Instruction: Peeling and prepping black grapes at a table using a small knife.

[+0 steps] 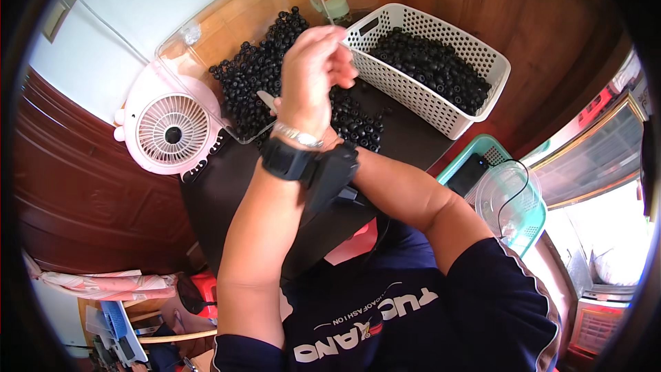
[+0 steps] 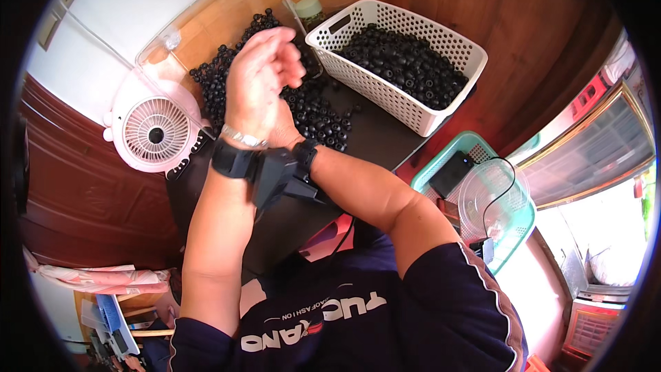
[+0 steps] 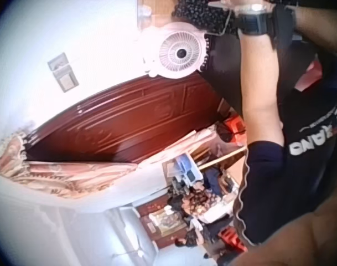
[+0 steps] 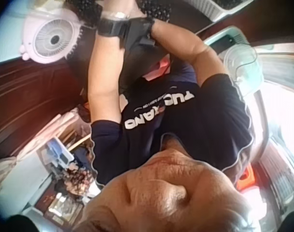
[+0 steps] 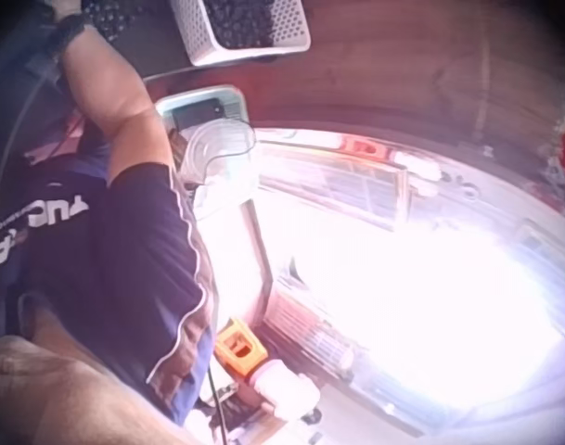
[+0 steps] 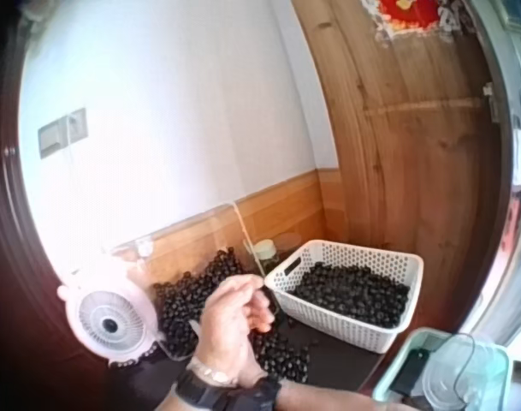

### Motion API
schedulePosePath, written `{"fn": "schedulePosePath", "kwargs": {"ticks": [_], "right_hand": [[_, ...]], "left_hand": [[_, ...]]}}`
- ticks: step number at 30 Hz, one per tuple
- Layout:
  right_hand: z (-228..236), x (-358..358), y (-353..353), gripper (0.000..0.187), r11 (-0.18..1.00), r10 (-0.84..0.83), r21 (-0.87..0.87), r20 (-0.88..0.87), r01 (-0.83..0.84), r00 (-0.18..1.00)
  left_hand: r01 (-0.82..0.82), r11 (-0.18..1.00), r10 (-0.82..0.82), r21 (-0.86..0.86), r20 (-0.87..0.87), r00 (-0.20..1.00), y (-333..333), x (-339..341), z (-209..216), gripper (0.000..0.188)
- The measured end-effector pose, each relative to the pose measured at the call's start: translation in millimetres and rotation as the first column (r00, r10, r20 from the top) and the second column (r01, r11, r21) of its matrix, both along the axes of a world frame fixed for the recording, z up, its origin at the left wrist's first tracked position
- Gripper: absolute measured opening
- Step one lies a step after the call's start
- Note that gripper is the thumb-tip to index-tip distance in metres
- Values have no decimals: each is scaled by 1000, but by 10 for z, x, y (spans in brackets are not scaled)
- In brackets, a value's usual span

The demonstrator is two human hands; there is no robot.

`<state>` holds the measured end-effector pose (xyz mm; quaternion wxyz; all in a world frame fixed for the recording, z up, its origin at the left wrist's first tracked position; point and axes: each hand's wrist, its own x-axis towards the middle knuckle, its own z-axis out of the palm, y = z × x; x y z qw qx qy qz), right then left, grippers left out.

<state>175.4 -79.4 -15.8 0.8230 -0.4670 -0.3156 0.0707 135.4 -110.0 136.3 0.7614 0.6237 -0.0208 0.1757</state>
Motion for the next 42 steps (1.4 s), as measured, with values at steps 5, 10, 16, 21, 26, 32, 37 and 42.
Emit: {"fn": "schedulePosePath", "kwargs": {"ticks": [5, 10, 16, 21, 26, 32, 37, 42], "right_hand": [[422, -52, -288, 22, 947, -66, -320, -83, 36, 994], [315, 65, -155, 29, 994, -42, -108, -139, 27, 989], [252, 31, -117, 28, 986, -15, -165, -159, -12, 987], [265, -8, -132, 27, 978, 6, -204, -167, -41, 986], [350, -98, -144, 26, 977, 53, -193, -181, -88, 982], [406, -373, -201, 27, 887, 334, -248, -238, -390, 912], [390, -723, -214, 28, 772, 570, -153, -263, -617, 779], [370, -794, -182, 26, 793, 539, -144, -286, -591, 792]], "left_hand": [[-160, 985, 162, 57, -39, 986, 744, -662, -385, 25], [-226, 824, 446, 520, -349, 824, 1203, -1387, -794, 17], [114, 355, 458, 928, -279, 844, 905, -1685, -1117, 32], [234, 119, 522, 965, -261, 812, 826, -1561, -1134, 29], [-145, 658, 463, 739, -246, 851, 1115, -1546, -1356, 14], [-273, 864, 214, -424, -182, 960, 1249, -1518, -1310, 16], [-363, 752, 357, -550, -123, 926, 1211, -1435, -1444, 20], [-433, 770, 437, -469, -106, 893, 1139, -1470, -1402, 21]]}}
